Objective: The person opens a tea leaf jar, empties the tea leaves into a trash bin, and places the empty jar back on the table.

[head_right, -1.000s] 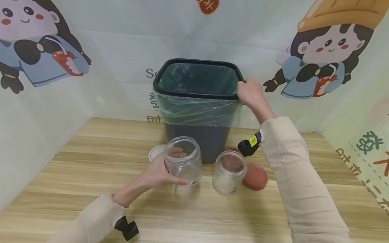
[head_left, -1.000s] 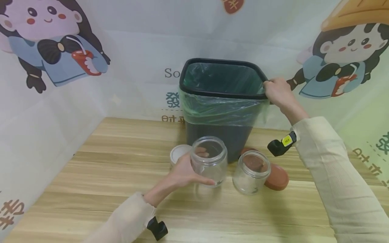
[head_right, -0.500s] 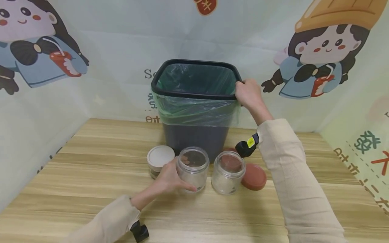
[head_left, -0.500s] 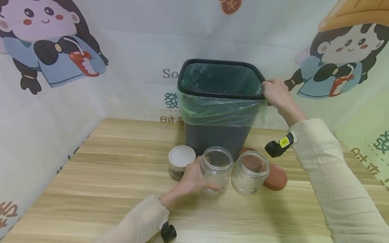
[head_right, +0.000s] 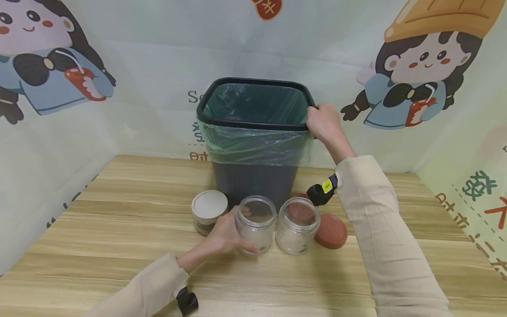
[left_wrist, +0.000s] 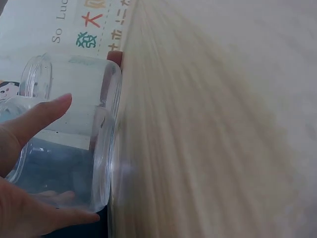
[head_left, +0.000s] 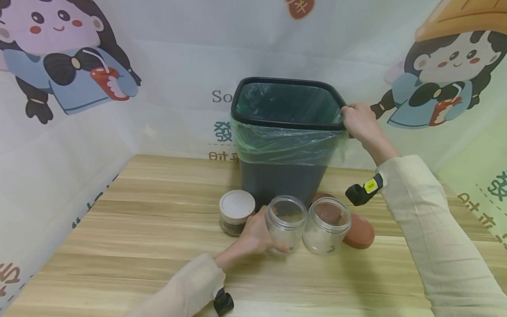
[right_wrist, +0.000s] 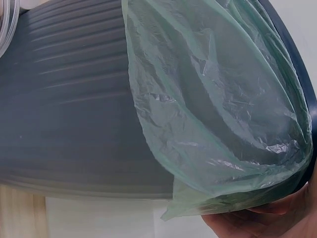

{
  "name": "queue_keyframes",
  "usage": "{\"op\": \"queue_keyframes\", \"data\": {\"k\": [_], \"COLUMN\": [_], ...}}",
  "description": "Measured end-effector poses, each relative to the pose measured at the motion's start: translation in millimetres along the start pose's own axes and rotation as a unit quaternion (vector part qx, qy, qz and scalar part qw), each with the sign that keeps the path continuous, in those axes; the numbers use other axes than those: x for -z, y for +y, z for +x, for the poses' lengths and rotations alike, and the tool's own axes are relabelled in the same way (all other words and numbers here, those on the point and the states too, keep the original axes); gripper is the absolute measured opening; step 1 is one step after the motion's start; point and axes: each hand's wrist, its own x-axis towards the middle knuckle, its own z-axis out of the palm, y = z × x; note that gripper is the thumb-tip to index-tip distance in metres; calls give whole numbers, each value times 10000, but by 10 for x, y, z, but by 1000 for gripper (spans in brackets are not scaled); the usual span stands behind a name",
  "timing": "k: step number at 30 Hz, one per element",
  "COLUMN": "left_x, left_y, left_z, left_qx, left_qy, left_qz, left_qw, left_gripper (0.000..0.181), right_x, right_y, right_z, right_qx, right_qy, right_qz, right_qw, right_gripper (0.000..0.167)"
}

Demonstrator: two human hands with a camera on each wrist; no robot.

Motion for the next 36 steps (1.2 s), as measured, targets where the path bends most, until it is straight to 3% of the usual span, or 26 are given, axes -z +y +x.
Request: {"op": "queue_keyframes", "data": {"k": [6,13,22,29,32,36], "left_x": [-23,-48,-92,-46,-6,59], "left_y": [17,11,62,65,50,7], "left_z": [26,47,90,93,62,-20], "left_qx": [57,8,594,728,582,93], "left_qy": [-112,-29,-78,-454,-688,-926], "left_qz": [-94,40,86,-65,-126,97], "left_qw": [9999,10000,9982,9963,9959,9956], "left_gripper": [90,92,92,94,95,88], "right_x": [7,0,13,21,24,2], "right_y": [-10,-17,-11,5,39,147], "right_z": [0,8,23,-5,-57,-175], "right_qx": [-19,-56,-109,-200,-105,91], "right_qy": [-42,-73,33,-65,-199,-289], "right_qz": [29,11,72,490,764,997], "right_qw": [10000,10000,9999,9986,9968,9946], "right_gripper": [43,43,39,46,57,69]}}
